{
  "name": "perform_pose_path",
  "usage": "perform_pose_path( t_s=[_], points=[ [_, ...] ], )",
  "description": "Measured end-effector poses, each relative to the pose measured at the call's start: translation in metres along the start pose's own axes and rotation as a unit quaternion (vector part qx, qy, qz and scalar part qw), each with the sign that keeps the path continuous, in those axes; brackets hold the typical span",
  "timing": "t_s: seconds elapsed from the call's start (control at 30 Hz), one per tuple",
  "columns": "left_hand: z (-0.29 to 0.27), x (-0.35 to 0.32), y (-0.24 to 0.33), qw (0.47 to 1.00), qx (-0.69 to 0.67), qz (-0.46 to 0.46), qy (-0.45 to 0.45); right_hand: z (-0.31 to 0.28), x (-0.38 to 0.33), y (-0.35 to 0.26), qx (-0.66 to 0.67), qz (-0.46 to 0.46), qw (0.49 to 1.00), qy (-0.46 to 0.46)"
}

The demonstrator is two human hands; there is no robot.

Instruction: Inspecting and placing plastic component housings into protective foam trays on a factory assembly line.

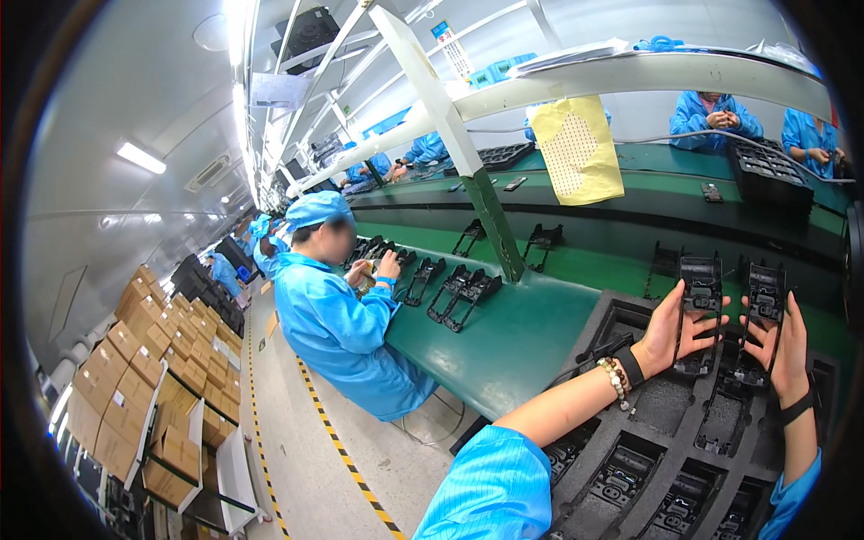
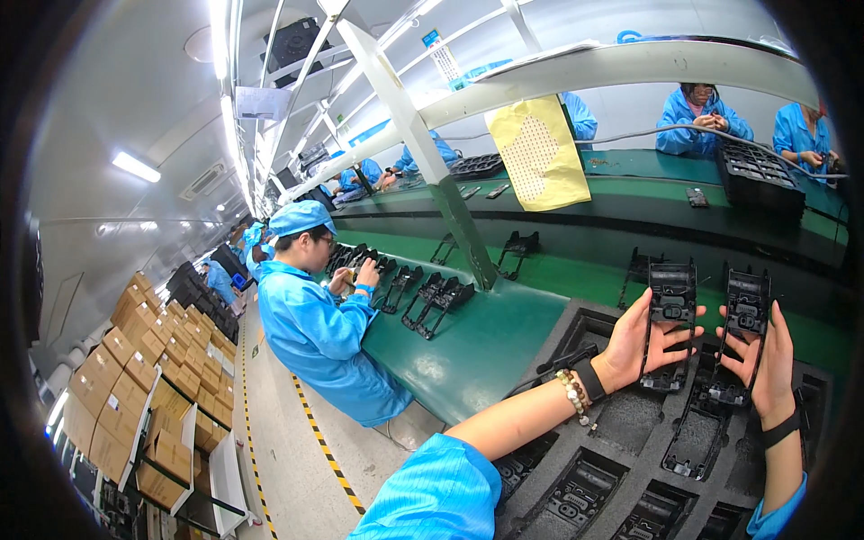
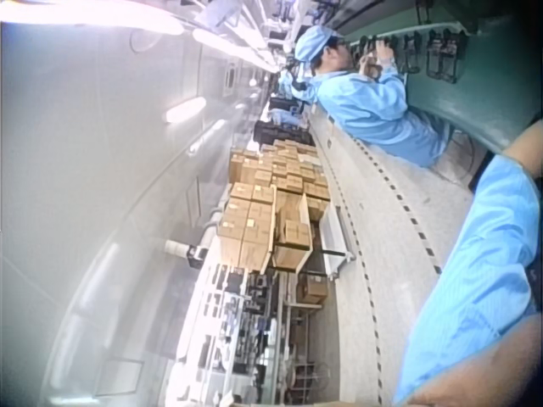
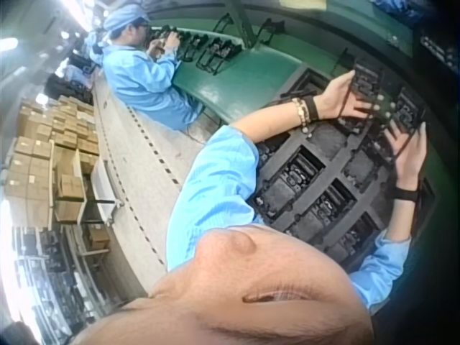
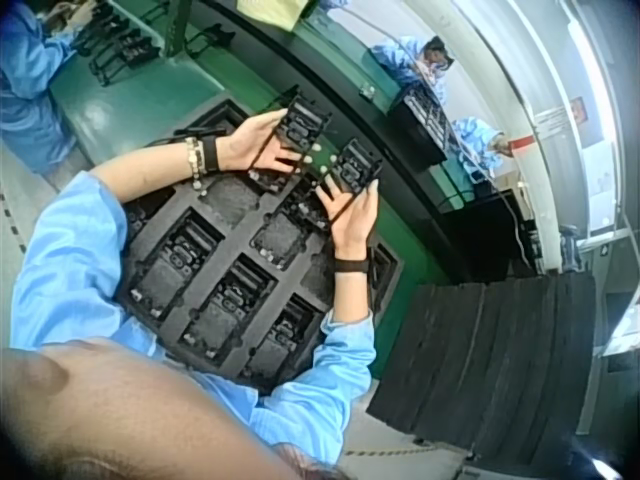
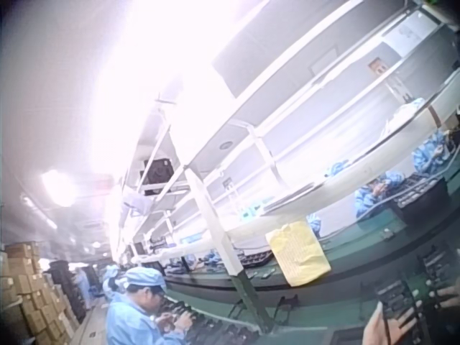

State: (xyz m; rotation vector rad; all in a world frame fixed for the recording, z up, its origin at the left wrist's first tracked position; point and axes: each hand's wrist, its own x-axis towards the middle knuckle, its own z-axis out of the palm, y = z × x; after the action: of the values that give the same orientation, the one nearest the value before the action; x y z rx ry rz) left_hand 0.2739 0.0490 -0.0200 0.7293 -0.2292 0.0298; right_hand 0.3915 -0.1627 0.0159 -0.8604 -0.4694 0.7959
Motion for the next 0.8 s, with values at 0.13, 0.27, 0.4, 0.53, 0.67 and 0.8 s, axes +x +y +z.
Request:
perform_pose_path(
  t_s=[0.13, 0.27, 0.4, 0.53, 0.67, 0.8],
  points=[
    [-0.0005, 0.0004, -0.0002, 1.0, -0.002, 0.001, -0.002, -0.0027, 0.0015, 0.0007, 0.004, 0.002, 1.0, -0.005],
    [-0.0023, 0.0008, -0.0003, 1.0, -0.008, 0.006, -0.012, -0.0028, 0.0021, 0.0011, 0.005, 0.004, 1.0, -0.008],
    [-0.0036, 0.0005, 0.0007, 1.0, -0.009, 0.005, -0.009, -0.0006, 0.0022, 0.0009, 0.004, 0.004, 1.0, -0.013],
    [-0.0018, 0.0011, -0.0006, 1.0, -0.008, 0.002, -0.003, -0.0041, 0.0012, -0.0003, 0.003, 0.002, 1.0, -0.022],
    [0.0015, 0.0009, -0.0022, 1.0, -0.011, 0.003, -0.002, -0.0052, -0.0004, -0.0016, 0.006, 0.005, 1.0, -0.021],
    [0.0035, -0.0023, -0.0002, 1.0, -0.027, 0.011, -0.001, -0.0003, 0.0004, -0.0021, 0.007, 0.013, 0.999, -0.039]
  ],
)
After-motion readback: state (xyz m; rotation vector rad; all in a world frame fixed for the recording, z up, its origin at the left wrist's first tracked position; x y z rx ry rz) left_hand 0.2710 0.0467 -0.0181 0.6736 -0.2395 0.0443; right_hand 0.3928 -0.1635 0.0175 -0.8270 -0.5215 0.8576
